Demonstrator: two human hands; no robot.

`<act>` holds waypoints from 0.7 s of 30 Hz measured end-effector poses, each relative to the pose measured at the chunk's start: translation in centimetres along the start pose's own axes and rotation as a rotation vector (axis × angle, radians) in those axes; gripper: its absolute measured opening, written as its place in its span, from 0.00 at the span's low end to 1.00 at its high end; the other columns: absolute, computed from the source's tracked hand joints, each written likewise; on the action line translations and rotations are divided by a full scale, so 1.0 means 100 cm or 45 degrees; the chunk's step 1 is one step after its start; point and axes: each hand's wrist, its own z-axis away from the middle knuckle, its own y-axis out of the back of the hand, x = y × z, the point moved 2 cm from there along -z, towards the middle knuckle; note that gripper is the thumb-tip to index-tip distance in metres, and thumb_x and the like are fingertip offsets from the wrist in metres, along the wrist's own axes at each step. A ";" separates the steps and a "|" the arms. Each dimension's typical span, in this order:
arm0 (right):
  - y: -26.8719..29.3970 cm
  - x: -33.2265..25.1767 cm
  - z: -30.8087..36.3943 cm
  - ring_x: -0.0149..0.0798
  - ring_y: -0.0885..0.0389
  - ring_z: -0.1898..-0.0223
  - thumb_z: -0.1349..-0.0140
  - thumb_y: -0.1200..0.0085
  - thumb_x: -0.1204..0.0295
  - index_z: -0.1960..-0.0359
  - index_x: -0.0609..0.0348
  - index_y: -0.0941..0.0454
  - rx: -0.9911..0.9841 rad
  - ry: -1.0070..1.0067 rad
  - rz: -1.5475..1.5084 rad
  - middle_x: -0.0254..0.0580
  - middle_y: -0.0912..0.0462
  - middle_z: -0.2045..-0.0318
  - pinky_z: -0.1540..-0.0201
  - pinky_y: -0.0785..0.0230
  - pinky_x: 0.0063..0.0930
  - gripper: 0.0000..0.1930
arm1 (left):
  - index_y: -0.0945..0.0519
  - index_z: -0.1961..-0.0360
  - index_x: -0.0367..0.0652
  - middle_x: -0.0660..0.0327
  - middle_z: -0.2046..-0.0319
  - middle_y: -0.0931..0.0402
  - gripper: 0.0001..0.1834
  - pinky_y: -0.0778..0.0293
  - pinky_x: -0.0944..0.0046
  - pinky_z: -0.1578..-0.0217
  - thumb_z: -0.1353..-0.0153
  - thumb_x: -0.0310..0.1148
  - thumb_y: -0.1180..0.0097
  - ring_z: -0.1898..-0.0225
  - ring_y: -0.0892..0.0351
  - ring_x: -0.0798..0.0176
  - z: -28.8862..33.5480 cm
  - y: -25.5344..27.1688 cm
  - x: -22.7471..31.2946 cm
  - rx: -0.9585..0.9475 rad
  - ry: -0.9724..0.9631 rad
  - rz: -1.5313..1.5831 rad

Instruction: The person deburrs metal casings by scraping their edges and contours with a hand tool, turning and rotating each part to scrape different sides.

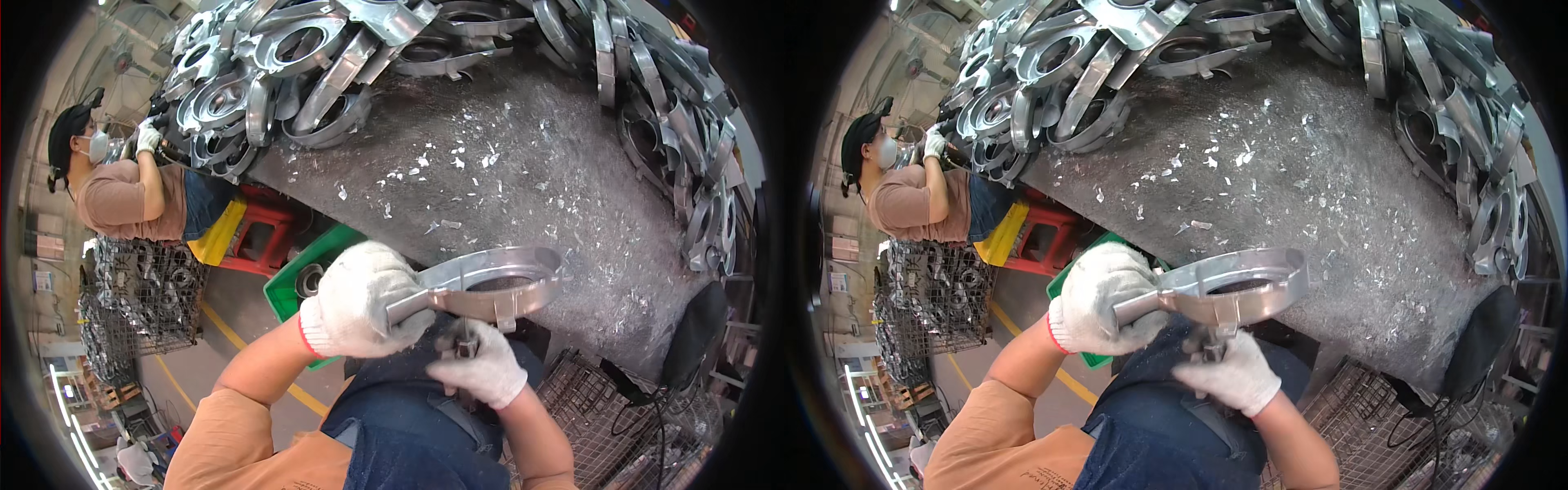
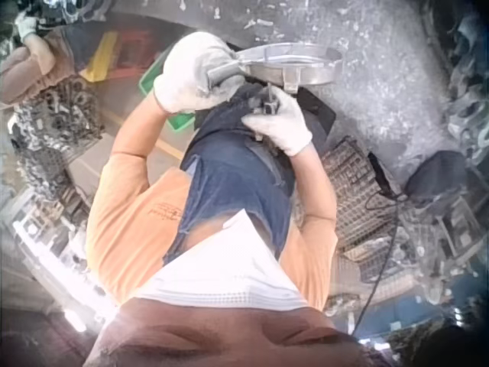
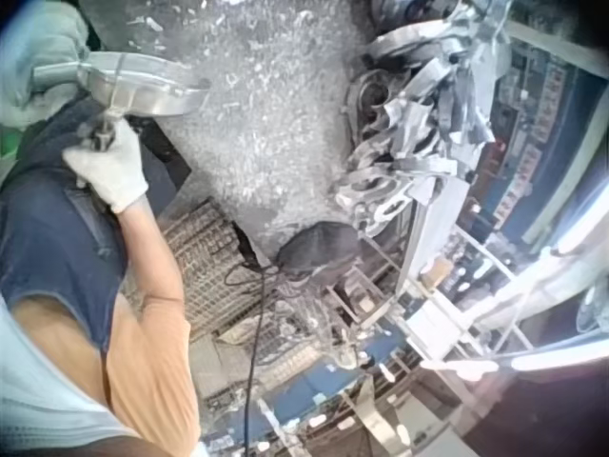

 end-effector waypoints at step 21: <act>-0.003 0.032 0.018 0.31 0.14 0.69 0.39 0.27 0.72 0.56 0.57 0.17 0.091 0.382 0.117 0.28 0.14 0.73 0.62 0.21 0.28 0.12 | 0.09 0.68 0.47 0.63 0.76 0.20 0.11 0.24 0.53 0.72 0.53 0.35 0.25 0.74 0.18 0.55 -0.027 0.011 0.026 -0.127 -0.261 -0.243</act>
